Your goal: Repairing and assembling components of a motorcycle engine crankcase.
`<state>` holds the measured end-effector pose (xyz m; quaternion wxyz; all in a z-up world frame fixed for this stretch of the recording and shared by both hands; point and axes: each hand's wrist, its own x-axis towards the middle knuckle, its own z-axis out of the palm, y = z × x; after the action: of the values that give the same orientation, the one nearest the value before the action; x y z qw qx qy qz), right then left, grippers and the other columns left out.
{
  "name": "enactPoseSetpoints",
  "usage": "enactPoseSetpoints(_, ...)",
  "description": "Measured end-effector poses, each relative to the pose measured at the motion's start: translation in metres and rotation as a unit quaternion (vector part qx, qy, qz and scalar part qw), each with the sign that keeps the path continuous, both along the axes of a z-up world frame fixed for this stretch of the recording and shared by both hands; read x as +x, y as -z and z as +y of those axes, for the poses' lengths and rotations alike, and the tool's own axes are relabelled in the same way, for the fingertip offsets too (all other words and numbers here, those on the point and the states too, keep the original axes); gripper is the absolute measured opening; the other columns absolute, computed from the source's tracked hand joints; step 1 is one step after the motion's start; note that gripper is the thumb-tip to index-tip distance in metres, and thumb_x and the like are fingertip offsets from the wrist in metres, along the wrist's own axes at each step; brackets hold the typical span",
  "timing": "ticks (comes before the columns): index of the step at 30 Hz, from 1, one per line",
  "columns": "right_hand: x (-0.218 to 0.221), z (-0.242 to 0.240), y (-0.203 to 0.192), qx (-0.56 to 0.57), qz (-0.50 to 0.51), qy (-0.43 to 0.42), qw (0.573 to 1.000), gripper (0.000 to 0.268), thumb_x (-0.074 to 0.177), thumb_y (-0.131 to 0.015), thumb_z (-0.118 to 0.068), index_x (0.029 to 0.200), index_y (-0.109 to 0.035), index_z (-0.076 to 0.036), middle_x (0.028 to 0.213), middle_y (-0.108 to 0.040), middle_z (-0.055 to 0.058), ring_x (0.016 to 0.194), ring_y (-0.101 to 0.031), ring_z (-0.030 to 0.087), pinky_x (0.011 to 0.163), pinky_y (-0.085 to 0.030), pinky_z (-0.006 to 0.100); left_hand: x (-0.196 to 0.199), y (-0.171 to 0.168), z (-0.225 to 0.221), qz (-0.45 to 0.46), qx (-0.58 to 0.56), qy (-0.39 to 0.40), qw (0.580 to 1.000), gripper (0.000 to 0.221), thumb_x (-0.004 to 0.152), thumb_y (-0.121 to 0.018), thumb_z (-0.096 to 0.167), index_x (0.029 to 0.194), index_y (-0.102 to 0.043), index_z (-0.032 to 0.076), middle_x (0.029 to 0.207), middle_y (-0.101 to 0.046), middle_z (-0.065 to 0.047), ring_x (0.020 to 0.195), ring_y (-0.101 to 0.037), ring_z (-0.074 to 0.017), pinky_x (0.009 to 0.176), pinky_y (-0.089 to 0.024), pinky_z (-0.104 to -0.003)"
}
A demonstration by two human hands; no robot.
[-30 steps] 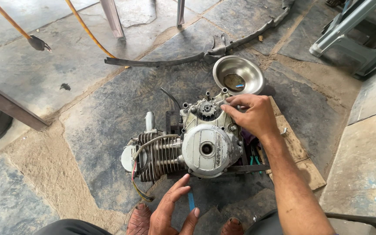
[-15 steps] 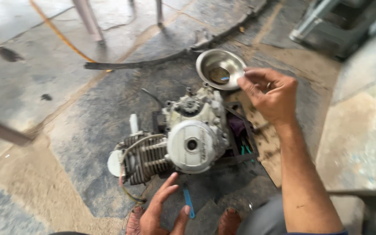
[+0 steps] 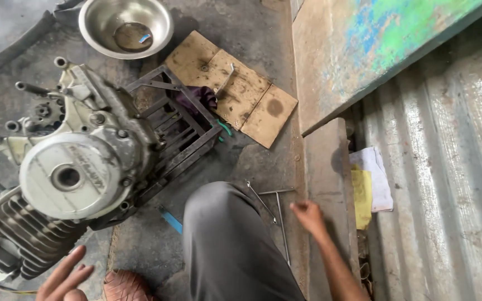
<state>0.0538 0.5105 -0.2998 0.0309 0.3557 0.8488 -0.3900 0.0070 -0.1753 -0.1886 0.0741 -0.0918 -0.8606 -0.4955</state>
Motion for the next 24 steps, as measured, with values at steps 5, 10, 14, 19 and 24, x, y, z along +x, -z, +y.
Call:
enactPoseSetpoints(5,0.016,-0.018,0.082,0.017,-0.001,-0.007,1.0,0.041,0.079,-0.081,-0.026,0.113,-0.075,-0.003,0.101,-0.081,0.014,0.094,-0.078,0.025,0.084,-0.06,0.038,-0.003,-0.116,0.084,0.01,-0.074,-0.07,0.995,0.021,0.098,-0.07,0.015,0.109,-0.068,-0.002,0.127,-0.069,-0.022,0.125,-0.065,-0.0334,0.112,-0.053,-0.046)
enactPoseSetpoints(10,-0.013,-0.038,0.053,0.046,-0.037,-0.037,0.998,0.046,0.074,-0.08,-0.019,0.117,-0.071,-0.003,0.094,-0.081,0.016,0.092,-0.078,0.03,0.085,-0.06,0.041,0.0,-0.188,0.155,0.106,-0.148,-0.137,0.974,0.014,0.097,-0.074,0.008,0.102,-0.064,0.0,0.121,-0.072,-0.021,0.116,-0.07,-0.0317,0.101,-0.059,-0.043)
enactPoseSetpoints(14,-0.036,-0.035,0.028,0.09,-0.067,-0.095,0.989,0.044,0.067,-0.085,-0.02,0.104,-0.071,0.0,0.094,-0.075,0.02,0.091,-0.073,0.037,0.08,-0.058,0.046,0.01,-0.184,0.154,0.114,-0.1,-0.143,0.978,0.012,0.102,-0.078,0.005,0.103,-0.066,0.003,0.124,-0.073,-0.015,0.116,-0.072,-0.0224,0.101,-0.06,-0.035)
enactPoseSetpoints(19,-0.067,-0.001,0.04,0.056,-0.164,-0.102,0.98,0.029,0.069,-0.076,-0.024,0.086,-0.076,-0.001,0.084,-0.077,0.02,0.077,-0.075,0.031,0.071,-0.059,0.043,0.01,-0.234,0.155,0.128,-0.135,-0.14,0.972,0.009,0.103,-0.076,0.0,0.103,-0.068,0.003,0.124,-0.074,-0.015,0.12,-0.073,-0.0242,0.104,-0.061,-0.032)
enactPoseSetpoints(24,-0.156,0.0,-0.051,-0.252,0.114,-0.041,0.96,0.02,0.09,-0.065,-0.024,0.081,-0.065,-0.006,0.067,-0.066,0.009,0.055,-0.064,0.021,0.053,-0.052,0.038,-0.005,-0.33,0.177,0.133,0.065,-0.124,0.981,0.018,0.095,-0.075,0.001,0.113,-0.072,0.003,0.114,-0.075,-0.01,0.113,-0.074,-0.017,0.103,-0.063,-0.033)
